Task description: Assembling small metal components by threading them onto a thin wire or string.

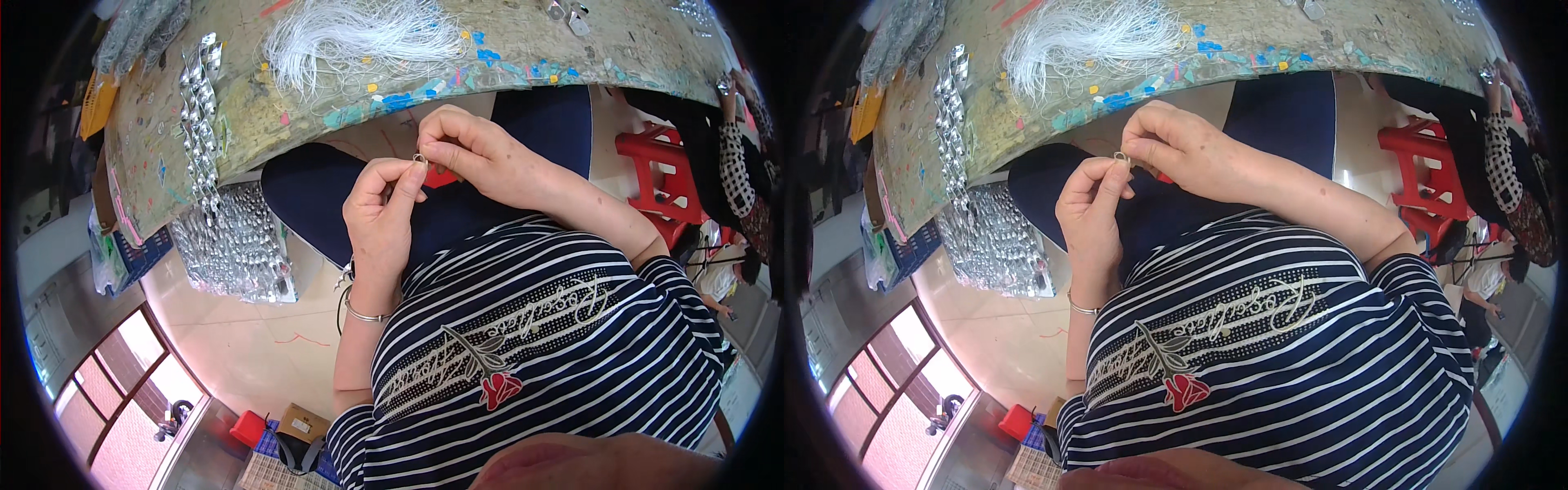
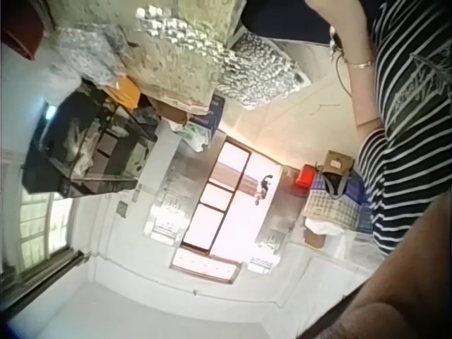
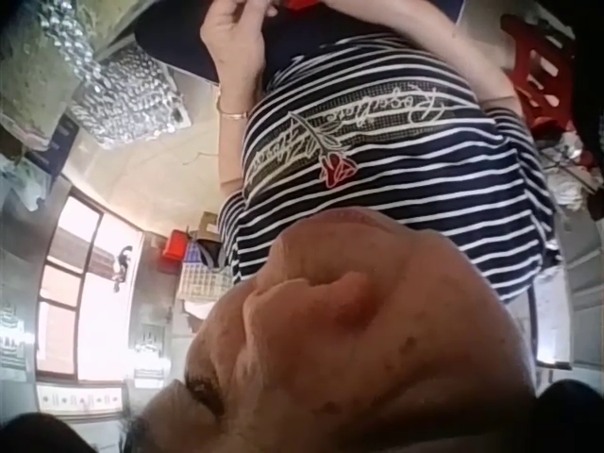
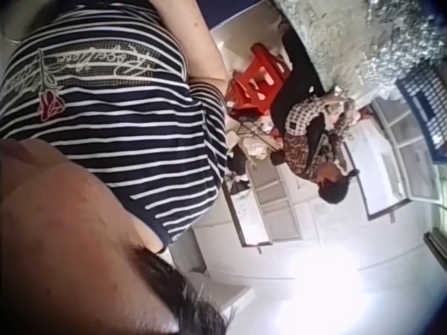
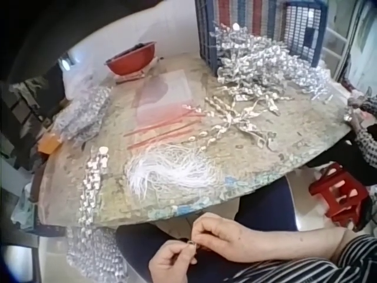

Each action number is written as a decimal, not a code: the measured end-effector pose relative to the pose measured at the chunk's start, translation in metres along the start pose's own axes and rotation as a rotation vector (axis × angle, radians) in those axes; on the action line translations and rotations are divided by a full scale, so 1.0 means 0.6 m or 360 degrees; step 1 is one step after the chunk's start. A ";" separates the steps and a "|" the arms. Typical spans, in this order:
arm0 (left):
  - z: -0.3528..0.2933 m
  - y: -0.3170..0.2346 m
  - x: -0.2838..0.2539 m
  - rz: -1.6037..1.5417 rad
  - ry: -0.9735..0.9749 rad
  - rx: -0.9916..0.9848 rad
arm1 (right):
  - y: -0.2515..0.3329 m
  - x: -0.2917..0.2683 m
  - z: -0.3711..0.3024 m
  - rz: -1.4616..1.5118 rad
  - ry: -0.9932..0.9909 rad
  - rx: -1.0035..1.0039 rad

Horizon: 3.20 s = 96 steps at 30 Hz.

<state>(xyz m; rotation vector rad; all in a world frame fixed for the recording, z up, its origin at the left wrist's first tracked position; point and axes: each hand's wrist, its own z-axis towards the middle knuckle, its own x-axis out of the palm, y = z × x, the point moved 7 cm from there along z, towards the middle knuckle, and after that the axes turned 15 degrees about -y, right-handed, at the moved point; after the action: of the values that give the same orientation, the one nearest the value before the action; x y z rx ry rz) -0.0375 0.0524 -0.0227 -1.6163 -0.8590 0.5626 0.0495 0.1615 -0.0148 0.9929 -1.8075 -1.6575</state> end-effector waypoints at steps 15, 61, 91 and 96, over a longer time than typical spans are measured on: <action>-0.002 0.011 -0.003 -0.0209 -0.0079 -0.0282 | 0.014 -0.009 0.014 -0.0025 -0.0050 -0.0249; -0.001 0.009 -0.010 0.0241 -0.0087 0.0073 | 0.053 0.001 -0.009 -0.0832 -0.0285 -0.0941; -0.009 -0.002 -0.020 0.0463 -0.0166 0.0360 | -0.006 0.010 0.001 -0.0156 -0.0008 -0.0071; -0.005 0.013 -0.023 0.0240 -0.0153 0.0111 | -0.026 0.015 0.000 0.0073 0.0057 0.0205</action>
<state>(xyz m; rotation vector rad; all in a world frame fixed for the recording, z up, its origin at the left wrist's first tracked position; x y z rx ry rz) -0.0420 0.0393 -0.0306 -1.6093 -0.7834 0.7737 0.0472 0.1545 -0.0308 1.0206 -1.9186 -1.5025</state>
